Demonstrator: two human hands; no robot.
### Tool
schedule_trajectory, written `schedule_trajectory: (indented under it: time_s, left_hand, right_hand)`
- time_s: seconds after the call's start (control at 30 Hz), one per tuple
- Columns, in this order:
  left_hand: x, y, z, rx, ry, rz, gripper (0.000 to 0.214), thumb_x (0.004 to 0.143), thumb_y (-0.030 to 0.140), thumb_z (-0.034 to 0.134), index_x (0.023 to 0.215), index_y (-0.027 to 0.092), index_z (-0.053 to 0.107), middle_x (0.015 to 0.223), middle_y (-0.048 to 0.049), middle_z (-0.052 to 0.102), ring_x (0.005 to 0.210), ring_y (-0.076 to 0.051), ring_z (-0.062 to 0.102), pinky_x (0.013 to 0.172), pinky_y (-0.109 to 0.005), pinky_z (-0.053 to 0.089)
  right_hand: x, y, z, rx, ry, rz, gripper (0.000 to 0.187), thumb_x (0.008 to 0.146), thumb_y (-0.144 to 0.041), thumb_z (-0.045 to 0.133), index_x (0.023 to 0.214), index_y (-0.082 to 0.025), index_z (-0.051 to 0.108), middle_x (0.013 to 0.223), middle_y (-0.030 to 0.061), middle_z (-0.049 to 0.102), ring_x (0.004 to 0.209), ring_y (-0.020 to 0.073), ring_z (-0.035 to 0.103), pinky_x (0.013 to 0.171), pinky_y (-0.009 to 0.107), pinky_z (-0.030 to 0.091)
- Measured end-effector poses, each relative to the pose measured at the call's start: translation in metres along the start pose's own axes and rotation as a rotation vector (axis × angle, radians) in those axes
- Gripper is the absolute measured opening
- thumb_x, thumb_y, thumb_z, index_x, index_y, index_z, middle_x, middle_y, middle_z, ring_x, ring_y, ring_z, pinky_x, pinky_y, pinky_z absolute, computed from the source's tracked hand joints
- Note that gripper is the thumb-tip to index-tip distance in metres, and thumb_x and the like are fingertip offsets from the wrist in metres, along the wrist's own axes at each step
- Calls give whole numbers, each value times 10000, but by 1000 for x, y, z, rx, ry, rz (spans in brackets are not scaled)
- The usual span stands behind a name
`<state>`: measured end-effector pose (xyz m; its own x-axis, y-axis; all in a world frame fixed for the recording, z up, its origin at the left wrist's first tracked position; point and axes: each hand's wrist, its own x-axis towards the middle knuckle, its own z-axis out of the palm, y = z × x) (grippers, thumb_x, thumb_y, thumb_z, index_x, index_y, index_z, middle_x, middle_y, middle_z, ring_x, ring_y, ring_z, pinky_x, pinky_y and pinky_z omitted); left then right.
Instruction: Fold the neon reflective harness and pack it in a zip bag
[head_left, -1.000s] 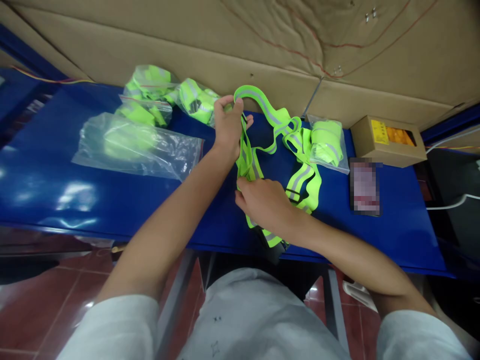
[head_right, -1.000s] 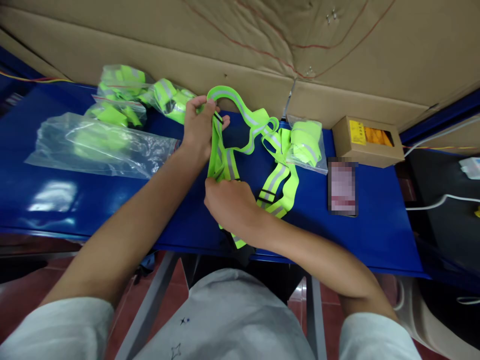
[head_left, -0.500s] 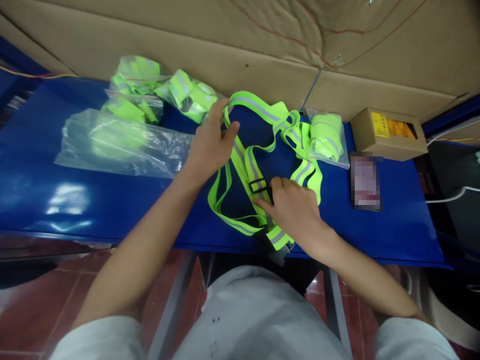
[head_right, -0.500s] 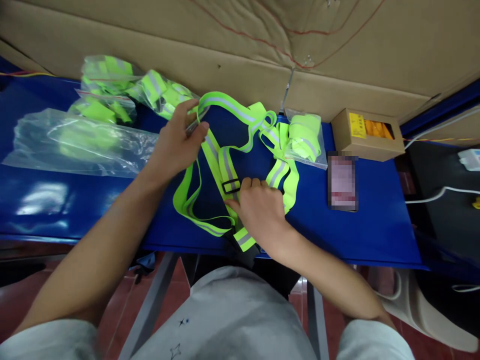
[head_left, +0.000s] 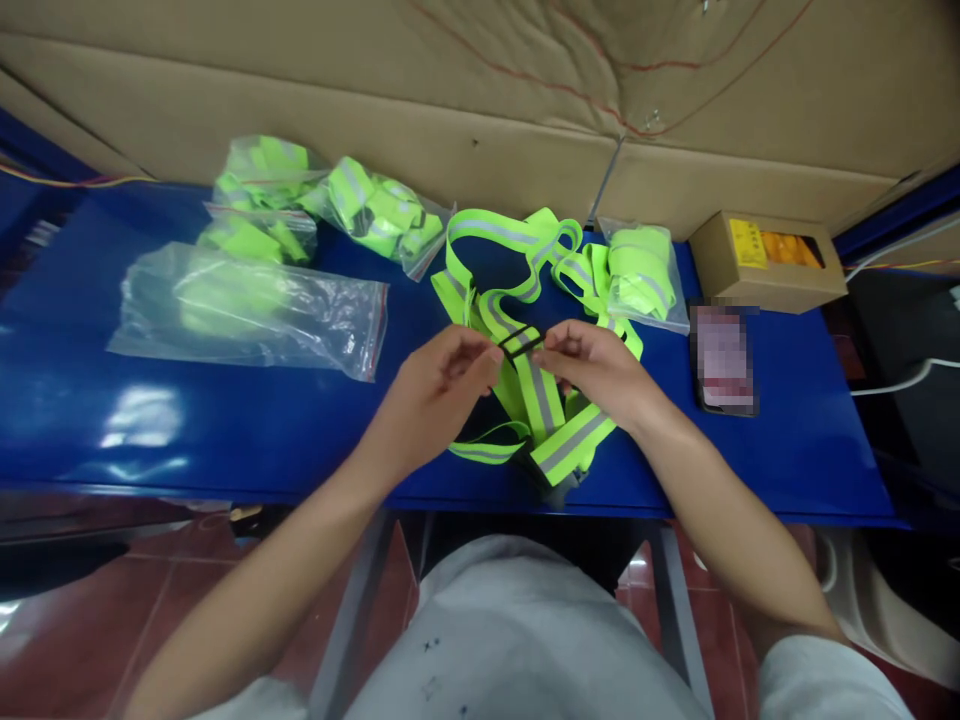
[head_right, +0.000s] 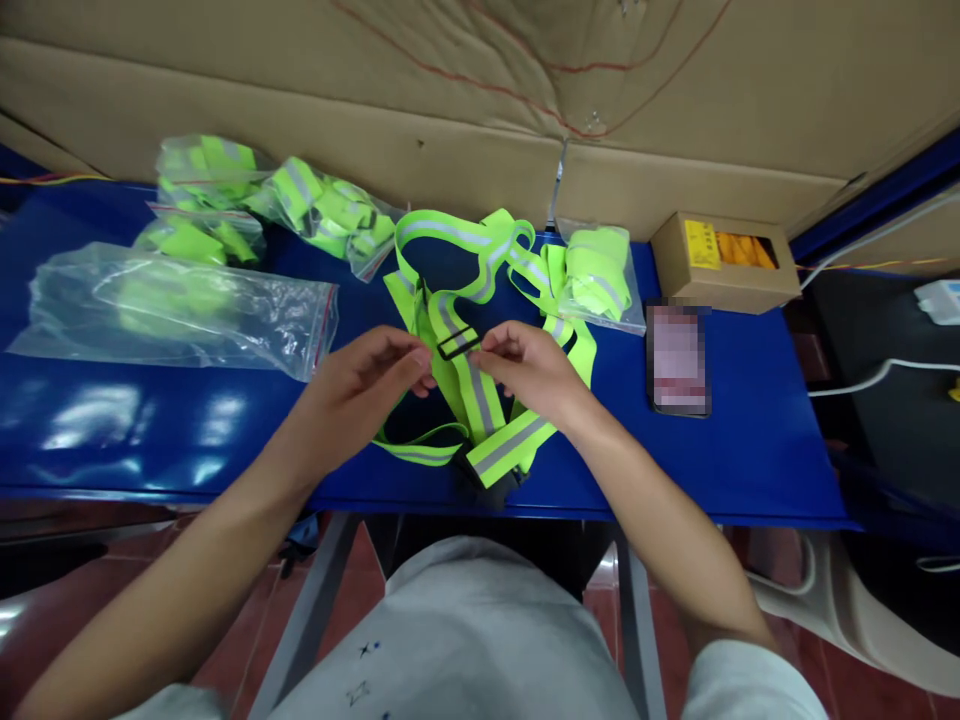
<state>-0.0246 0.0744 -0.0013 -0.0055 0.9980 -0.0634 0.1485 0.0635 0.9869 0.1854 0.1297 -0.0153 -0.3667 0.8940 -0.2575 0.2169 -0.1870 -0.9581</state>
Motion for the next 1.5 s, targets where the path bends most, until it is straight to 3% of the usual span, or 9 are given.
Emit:
schedule_trajectory:
  time_s: [0.1,0.2,0.4,0.63,0.73,0.9,1.1,1.33,1.5]
  left_hand:
    - [1,-8,2,-7,-81,-64,359,935,598,725,866,246,742,816,-45,744,772,-225,702,751,-325,564]
    - [6,-10,9,-55,-139,-104,383,918,636,734,852,261,767,837,-42,767,860,-248,724,831,-343,580]
    - [12,-9,24,-628,-345,-317,379,927,602,748,996,234,803,1010,-85,805,1078,-267,756,982,-385,584]
    - [5,-14,39,-788,-385,-311,516,799,656,863,1087,232,804,1067,-74,810,1122,-293,752,961,-383,594]
    - [7,-13,41,-790,-310,-333,508,807,671,848,1072,242,800,1077,-68,805,1135,-284,748,934,-371,606]
    - [24,-8,39,-803,-43,-393,337,954,558,754,1013,228,783,1145,-69,787,1155,-231,735,984,-330,606]
    - [47,-3,43,-787,17,-398,276,984,442,757,964,167,764,914,-26,735,856,-124,715,813,-231,590]
    - [72,-1,52,-714,101,-424,363,968,518,753,919,161,709,796,-8,690,713,-106,661,739,-228,559]
    - [97,-3,51,-726,145,-424,370,1001,495,713,847,161,674,744,0,676,659,-102,655,655,-230,554]
  right_hand:
    - [2,-1,0,230,17,14,421,702,-460,868,904,-224,584,815,-43,613,731,121,548,629,258,410]
    - [0,-3,2,331,-22,24,436,705,-440,879,924,-235,562,809,-59,586,752,115,545,664,258,413]
    - [-9,-7,4,366,-80,43,551,632,-404,944,883,-248,479,787,-81,542,708,106,513,626,255,405]
    - [-21,-7,3,403,-92,63,575,652,-375,959,901,-250,456,782,-92,568,641,86,506,571,237,381]
    - [-25,-4,5,380,-146,42,605,681,-393,959,902,-262,412,736,-103,578,638,96,541,593,240,397]
    - [-37,-2,6,240,-331,27,554,748,-377,921,856,-257,391,718,-104,546,652,98,535,638,255,415]
    - [-45,-5,-3,-38,-335,-85,273,896,-225,719,832,-232,454,775,-76,489,719,101,493,661,254,392]
    - [-46,-6,-4,-118,-458,-77,220,930,-234,681,842,-226,480,797,-58,515,713,104,468,650,251,391]
    - [-50,-9,-6,-145,-588,-67,170,955,-235,663,875,-222,513,861,-31,596,786,117,556,712,253,442]
